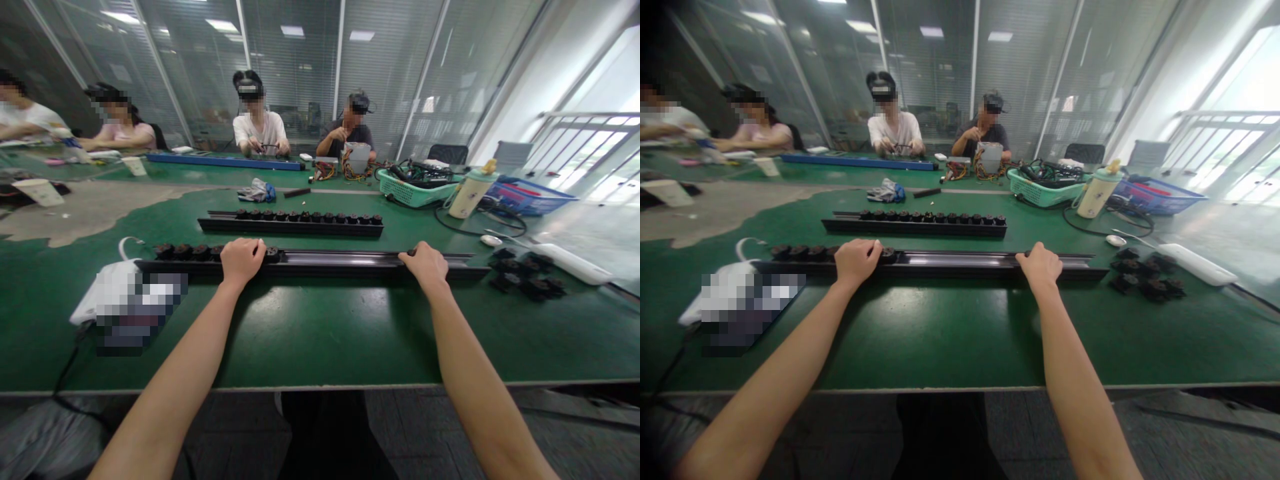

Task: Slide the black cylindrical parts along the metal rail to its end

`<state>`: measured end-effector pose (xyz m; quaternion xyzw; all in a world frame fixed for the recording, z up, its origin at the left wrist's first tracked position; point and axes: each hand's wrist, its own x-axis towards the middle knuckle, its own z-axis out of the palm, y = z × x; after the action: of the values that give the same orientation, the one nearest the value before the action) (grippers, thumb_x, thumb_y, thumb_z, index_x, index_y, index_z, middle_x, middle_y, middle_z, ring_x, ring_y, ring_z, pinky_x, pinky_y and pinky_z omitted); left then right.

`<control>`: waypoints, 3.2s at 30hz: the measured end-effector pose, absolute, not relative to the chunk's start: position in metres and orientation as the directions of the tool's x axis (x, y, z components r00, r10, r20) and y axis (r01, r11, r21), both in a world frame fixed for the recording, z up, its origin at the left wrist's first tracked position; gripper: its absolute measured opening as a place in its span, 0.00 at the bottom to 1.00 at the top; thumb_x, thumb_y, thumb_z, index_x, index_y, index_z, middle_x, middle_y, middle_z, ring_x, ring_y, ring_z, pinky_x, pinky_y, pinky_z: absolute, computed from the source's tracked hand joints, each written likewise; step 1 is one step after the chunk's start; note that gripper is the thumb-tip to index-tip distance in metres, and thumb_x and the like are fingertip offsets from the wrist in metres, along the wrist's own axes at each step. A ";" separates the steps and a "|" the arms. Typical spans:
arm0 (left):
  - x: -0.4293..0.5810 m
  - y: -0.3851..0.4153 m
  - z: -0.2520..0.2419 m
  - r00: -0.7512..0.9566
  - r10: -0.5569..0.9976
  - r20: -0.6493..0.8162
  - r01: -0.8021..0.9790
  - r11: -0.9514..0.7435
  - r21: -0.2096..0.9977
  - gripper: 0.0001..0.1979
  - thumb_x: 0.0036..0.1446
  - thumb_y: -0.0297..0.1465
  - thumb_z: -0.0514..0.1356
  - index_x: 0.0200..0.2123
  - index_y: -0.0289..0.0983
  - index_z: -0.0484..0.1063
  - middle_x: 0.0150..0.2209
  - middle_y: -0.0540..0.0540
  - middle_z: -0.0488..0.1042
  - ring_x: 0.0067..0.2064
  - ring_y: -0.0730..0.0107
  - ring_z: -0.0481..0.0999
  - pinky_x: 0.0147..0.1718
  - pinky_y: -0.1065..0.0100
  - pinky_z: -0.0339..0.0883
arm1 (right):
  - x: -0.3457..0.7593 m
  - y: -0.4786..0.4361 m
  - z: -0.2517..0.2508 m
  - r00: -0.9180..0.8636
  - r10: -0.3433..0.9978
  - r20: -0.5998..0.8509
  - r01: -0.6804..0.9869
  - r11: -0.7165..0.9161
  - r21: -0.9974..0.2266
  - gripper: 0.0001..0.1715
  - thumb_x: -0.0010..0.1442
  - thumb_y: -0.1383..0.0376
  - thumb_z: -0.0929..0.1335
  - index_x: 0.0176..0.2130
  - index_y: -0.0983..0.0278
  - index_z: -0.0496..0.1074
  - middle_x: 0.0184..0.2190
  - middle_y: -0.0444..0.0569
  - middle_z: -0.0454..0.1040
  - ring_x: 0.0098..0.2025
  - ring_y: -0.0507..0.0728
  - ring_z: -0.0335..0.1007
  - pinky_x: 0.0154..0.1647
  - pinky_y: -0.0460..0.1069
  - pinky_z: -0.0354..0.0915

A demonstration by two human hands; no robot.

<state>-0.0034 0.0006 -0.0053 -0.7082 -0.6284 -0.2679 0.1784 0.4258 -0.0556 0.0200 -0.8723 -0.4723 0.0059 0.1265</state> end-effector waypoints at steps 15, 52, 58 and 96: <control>-0.004 0.002 -0.006 0.070 0.786 0.615 0.988 -0.140 0.066 0.25 0.69 0.41 0.47 0.29 0.38 0.78 0.35 0.37 0.80 0.38 0.53 0.76 0.35 0.60 0.58 | 0.432 -0.056 0.019 0.580 0.808 0.104 0.803 -0.545 -0.243 0.26 0.64 0.51 0.67 0.53 0.66 0.74 0.50 0.65 0.79 0.55 0.69 0.75 0.52 0.59 0.68; -0.005 0.003 -0.007 0.087 0.781 0.618 0.987 -0.152 0.053 0.25 0.69 0.41 0.46 0.28 0.39 0.78 0.35 0.37 0.81 0.39 0.53 0.77 0.35 0.59 0.58 | 0.434 -0.056 0.020 0.600 0.792 0.111 0.794 -0.574 -0.200 0.29 0.65 0.52 0.66 0.56 0.71 0.70 0.50 0.68 0.78 0.56 0.71 0.75 0.54 0.60 0.68; -0.004 0.001 -0.005 0.074 0.788 0.612 0.985 -0.153 0.078 0.25 0.69 0.41 0.46 0.28 0.39 0.77 0.35 0.37 0.81 0.39 0.53 0.76 0.35 0.59 0.58 | 0.434 -0.056 0.021 0.601 0.793 0.102 0.793 -0.575 -0.202 0.29 0.65 0.52 0.66 0.55 0.71 0.71 0.50 0.68 0.78 0.56 0.71 0.75 0.53 0.59 0.68; -0.004 0.002 -0.006 0.095 0.773 0.628 0.986 -0.161 0.050 0.24 0.69 0.39 0.48 0.27 0.38 0.77 0.34 0.39 0.81 0.38 0.54 0.76 0.35 0.60 0.56 | 0.433 -0.055 0.020 0.585 0.804 0.110 0.806 -0.561 -0.188 0.29 0.66 0.52 0.65 0.56 0.71 0.70 0.50 0.68 0.78 0.56 0.73 0.74 0.54 0.61 0.68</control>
<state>-0.0039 0.0022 -0.0063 -0.7129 -0.6166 -0.2692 0.1977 0.4329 -0.0555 0.0195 -0.8834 -0.4556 -0.0059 0.1094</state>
